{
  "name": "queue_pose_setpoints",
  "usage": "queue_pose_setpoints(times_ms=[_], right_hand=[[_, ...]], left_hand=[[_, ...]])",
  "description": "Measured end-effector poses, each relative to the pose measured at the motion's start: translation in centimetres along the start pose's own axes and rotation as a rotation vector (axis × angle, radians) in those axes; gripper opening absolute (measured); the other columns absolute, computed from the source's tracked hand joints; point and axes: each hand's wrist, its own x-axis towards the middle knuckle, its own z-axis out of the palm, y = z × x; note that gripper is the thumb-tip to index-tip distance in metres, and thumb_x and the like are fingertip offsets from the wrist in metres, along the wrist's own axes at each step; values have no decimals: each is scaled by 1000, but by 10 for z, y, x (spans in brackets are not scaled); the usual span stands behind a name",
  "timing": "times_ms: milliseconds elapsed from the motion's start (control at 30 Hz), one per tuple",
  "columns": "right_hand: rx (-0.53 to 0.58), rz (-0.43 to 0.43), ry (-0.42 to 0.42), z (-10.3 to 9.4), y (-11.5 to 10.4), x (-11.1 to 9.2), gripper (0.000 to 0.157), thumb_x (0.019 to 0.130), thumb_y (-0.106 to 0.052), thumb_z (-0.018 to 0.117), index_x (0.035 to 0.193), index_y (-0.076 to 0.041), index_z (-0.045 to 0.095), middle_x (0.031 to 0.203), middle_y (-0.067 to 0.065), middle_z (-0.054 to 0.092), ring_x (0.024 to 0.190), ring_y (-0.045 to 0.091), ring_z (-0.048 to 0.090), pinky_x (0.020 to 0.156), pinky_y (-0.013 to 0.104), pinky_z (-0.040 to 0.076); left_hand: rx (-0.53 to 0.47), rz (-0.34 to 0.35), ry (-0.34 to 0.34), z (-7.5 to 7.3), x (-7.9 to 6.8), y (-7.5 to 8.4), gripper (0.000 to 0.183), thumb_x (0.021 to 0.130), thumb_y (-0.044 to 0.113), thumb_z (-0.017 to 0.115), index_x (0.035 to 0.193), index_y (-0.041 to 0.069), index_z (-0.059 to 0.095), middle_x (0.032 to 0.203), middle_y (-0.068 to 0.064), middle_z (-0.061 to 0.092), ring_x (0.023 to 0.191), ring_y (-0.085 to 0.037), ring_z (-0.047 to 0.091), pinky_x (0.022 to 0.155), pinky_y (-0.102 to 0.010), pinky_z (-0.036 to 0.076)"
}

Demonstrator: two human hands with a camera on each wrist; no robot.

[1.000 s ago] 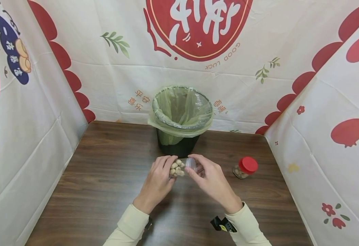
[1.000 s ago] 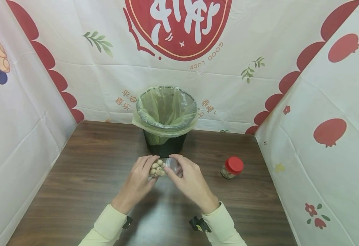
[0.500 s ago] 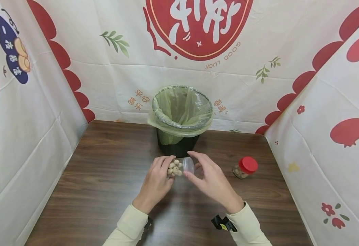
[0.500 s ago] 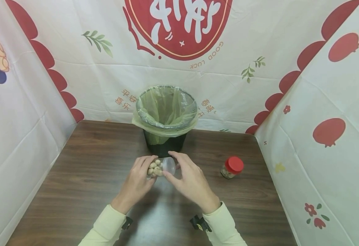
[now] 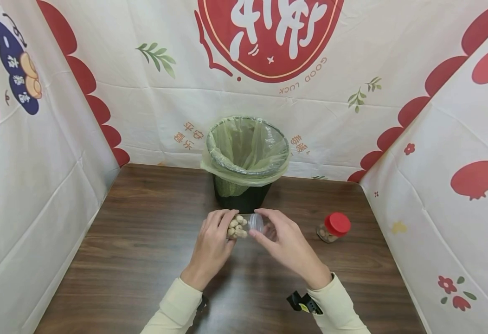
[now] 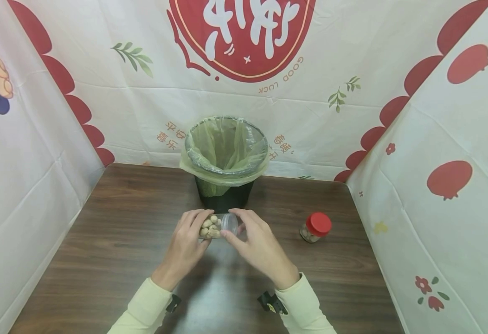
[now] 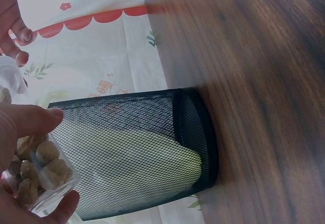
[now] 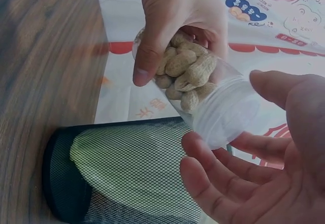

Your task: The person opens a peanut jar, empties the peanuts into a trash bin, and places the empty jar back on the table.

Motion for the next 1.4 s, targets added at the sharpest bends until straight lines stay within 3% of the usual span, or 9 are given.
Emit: queue_pose_setpoints(times_ms=[200, 467, 600, 733, 933, 1100, 1200, 1400], right_hand=[[-27, -48, -8, 0, -1, 0, 55, 94, -20, 86, 143, -11, 64, 125, 4, 70, 96, 16, 71, 81, 34, 64], [-131, -171, -1, -2, -1, -1, 58, 87, -13, 91, 139, -11, 65, 137, 5, 67, 122, 21, 68, 104, 44, 59], [-136, -168, -5, -4, -2, -1, 64, 86, -15, 93, 143, -11, 63, 141, 5, 65, 127, 22, 66, 107, 46, 58], [-124, -128, -15, -5, -2, -3, 67, 91, -26, 89, 149, -12, 58, 148, 4, 61, 134, 22, 63, 110, 48, 56], [-77, -21, -52, -5, -3, -4, 62, 100, -35, 78, 154, -14, 55, 151, 5, 62, 128, 22, 67, 107, 49, 57], [-29, 37, -85, -5, -3, -2, 52, 101, -32, 77, 147, -11, 62, 135, 5, 71, 103, 14, 70, 90, 39, 62], [-18, 44, -89, -5, -3, -2, 48, 100, -29, 78, 143, -10, 65, 126, 3, 72, 92, 10, 67, 82, 34, 62], [-29, 0, -66, -6, -3, -2, 47, 98, -26, 81, 140, -10, 67, 122, 1, 72, 92, 10, 66, 82, 35, 62]], left_hand=[[6, -6, -3, 3, -2, -1, 70, 69, -7, 94, 132, 9, 68, 121, -10, 70, 114, -30, 67, 85, -46, 58], [-5, -16, 5, 5, -5, -1, 69, 68, -7, 94, 130, 7, 68, 119, -12, 71, 113, -31, 67, 85, -46, 58], [-2, -18, 2, 5, -6, 0, 69, 69, -7, 94, 131, 8, 68, 121, -11, 70, 114, -31, 67, 86, -46, 58], [3, -8, 13, 5, -5, 0, 69, 69, -7, 94, 131, 9, 68, 121, -10, 70, 114, -31, 67, 86, -46, 58], [4, 21, 22, 5, -6, 1, 72, 67, -7, 96, 131, 8, 68, 120, -10, 69, 114, -31, 66, 87, -46, 58], [16, 56, 14, 5, -6, 1, 71, 68, -6, 97, 132, 8, 69, 122, -10, 69, 114, -31, 66, 90, -47, 58], [23, 62, 14, 5, -5, 2, 71, 68, -5, 97, 132, 8, 69, 122, -10, 69, 115, -31, 66, 91, -47, 58], [29, 57, 0, 5, -5, 2, 70, 69, -5, 96, 133, 8, 68, 122, -11, 70, 115, -31, 67, 91, -46, 58]])
